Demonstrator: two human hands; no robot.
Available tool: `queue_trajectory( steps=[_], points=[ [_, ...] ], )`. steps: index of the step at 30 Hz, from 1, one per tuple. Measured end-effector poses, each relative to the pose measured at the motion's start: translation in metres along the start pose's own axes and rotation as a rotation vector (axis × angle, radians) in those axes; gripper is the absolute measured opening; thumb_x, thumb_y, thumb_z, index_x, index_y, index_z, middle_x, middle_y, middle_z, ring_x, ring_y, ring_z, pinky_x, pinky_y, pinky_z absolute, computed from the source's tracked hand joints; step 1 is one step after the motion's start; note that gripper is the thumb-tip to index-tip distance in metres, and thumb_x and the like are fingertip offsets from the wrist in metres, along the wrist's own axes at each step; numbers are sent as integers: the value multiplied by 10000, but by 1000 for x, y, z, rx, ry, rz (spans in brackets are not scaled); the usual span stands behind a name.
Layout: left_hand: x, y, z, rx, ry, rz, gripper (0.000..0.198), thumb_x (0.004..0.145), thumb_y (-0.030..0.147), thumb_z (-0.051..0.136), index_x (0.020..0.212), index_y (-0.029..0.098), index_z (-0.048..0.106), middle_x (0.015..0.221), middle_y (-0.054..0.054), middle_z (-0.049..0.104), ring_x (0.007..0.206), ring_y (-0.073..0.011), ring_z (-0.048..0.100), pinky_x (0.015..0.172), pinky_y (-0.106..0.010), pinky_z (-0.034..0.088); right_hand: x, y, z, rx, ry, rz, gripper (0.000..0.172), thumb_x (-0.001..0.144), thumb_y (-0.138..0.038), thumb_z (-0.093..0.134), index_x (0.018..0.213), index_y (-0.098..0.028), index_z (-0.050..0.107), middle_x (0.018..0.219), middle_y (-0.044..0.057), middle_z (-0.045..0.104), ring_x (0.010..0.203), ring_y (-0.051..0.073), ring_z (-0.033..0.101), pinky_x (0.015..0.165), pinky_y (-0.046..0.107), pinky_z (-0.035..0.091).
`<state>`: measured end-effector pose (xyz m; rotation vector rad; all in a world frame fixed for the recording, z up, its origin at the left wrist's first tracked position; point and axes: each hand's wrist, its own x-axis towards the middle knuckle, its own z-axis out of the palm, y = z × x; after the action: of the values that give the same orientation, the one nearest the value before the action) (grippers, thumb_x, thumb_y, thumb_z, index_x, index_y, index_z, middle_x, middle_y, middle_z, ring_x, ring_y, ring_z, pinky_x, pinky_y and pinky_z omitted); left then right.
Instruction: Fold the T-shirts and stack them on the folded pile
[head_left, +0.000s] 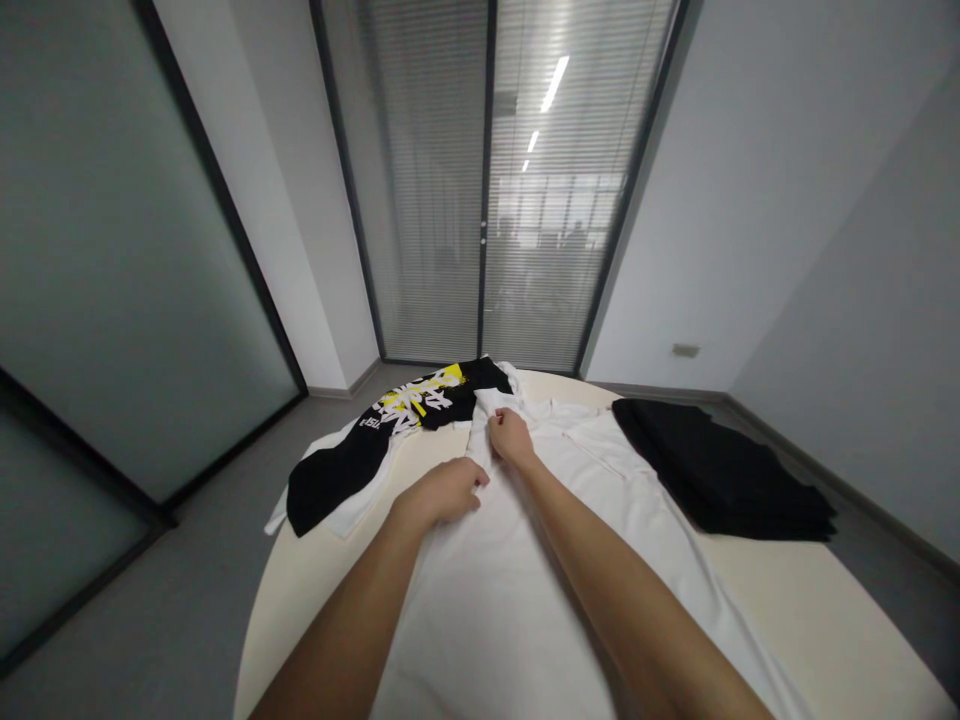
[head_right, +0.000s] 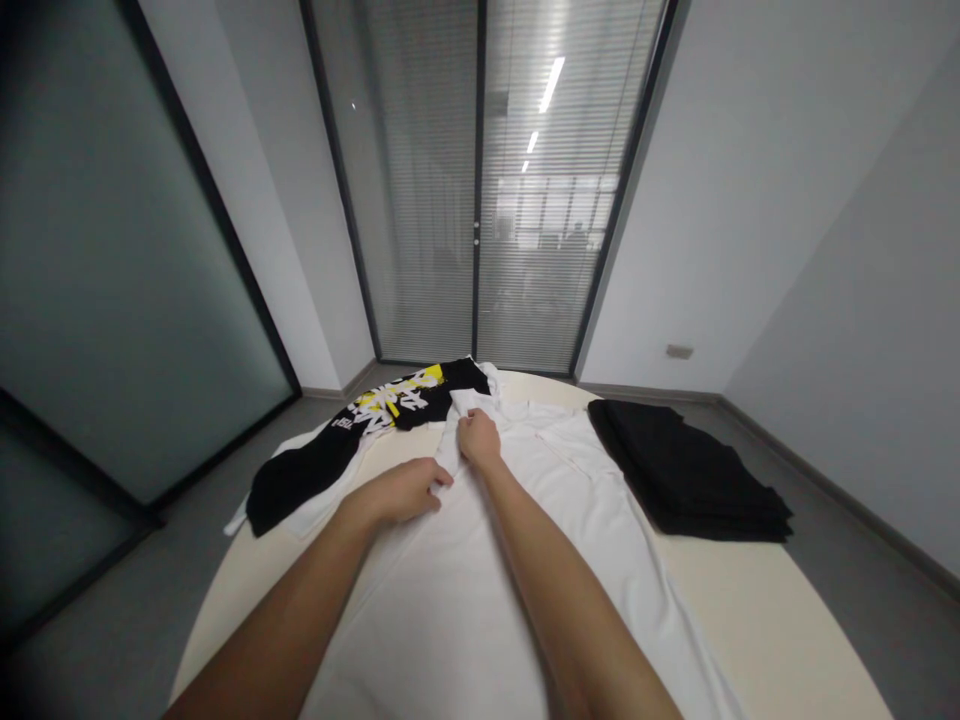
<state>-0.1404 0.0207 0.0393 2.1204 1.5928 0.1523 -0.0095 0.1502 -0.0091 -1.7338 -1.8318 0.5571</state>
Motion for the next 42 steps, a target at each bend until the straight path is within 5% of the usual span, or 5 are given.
queue_trajectory(
  steps=[13,21,25,30,42],
  points=[
    [0,25,2,-59,33,272,325,754,92,547,1014,193,714,1079,-75,731,986,-249,674,885,-303,501,27,22,6,218,45,21,378,886,-349,583,1165,-112,678,994,124,746,939,238,694,865,307,500],
    [6,21,18,-92,20,177,501,775,92,585,1264,186,640,1244,-80,693,1083,-222,661,965,-294,473,37,46,6,261,81,-31,378,887,-258,520,1232,-162,640,908,64,731,829,199,679,820,300,511],
    [4,27,22,26,89,45,411,790,267,684,1189,198,616,1095,-79,719,965,-254,680,834,-322,499,40,51,9,277,88,-47,392,849,-215,538,1228,-173,626,860,47,717,775,189,665,797,299,513],
    [3,34,25,86,132,14,262,844,188,571,1102,226,599,1019,-74,720,922,-248,682,777,-315,469,46,50,11,290,125,-73,427,848,-253,529,1265,-175,580,783,33,687,701,196,635,761,309,511],
    [18,32,37,-260,218,178,120,909,226,537,1020,225,584,979,-3,714,833,-149,652,729,-231,436,50,51,-1,236,129,-115,387,890,-220,373,1082,-148,701,809,51,690,729,180,620,787,290,491]
  ],
)
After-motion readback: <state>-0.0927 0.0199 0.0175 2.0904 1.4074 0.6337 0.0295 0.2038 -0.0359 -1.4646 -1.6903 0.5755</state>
